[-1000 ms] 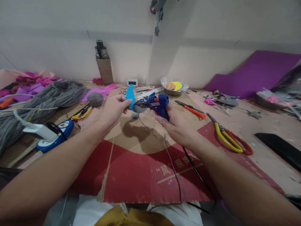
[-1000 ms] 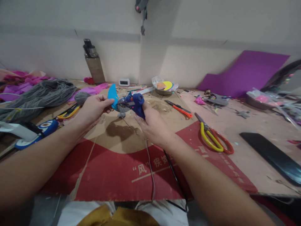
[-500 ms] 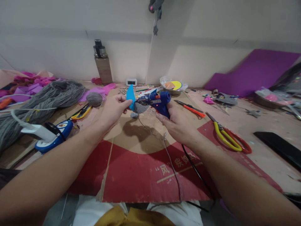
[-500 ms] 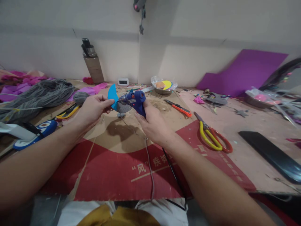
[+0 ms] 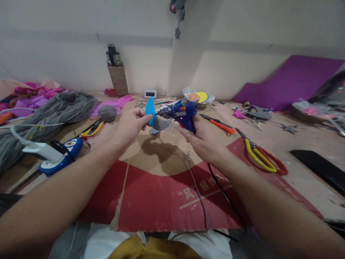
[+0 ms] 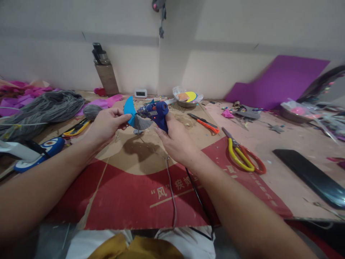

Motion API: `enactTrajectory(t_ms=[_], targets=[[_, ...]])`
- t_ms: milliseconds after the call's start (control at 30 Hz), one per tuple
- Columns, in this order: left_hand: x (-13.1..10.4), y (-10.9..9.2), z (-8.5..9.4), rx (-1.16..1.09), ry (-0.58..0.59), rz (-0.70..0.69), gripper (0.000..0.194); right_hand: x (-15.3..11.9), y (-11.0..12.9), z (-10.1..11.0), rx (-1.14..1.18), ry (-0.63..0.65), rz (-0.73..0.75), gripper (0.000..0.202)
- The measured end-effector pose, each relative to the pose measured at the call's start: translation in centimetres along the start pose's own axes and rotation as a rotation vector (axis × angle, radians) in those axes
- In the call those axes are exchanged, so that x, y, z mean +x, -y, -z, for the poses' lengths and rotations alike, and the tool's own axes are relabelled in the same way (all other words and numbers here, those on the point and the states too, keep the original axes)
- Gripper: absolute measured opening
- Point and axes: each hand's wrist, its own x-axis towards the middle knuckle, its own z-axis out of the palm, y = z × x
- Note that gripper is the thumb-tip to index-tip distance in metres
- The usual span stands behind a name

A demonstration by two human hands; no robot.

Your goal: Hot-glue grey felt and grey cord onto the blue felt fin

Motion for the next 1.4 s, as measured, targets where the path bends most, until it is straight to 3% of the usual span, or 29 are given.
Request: enactTrajectory(t_ms=[833, 1400], targets=[[0.9, 1.0, 0.5, -0.032, -0.107, 0.015, 0.013, -0.3, 0.4, -0.5, 0.004, 0.114, -0.006, 0.038], [0.4, 0.5, 0.1, 0.022, -0.027, -0.028, 0.018, 0.0, -0.3, -0.1, 0.033, -0.014, 0.008, 0.037]])
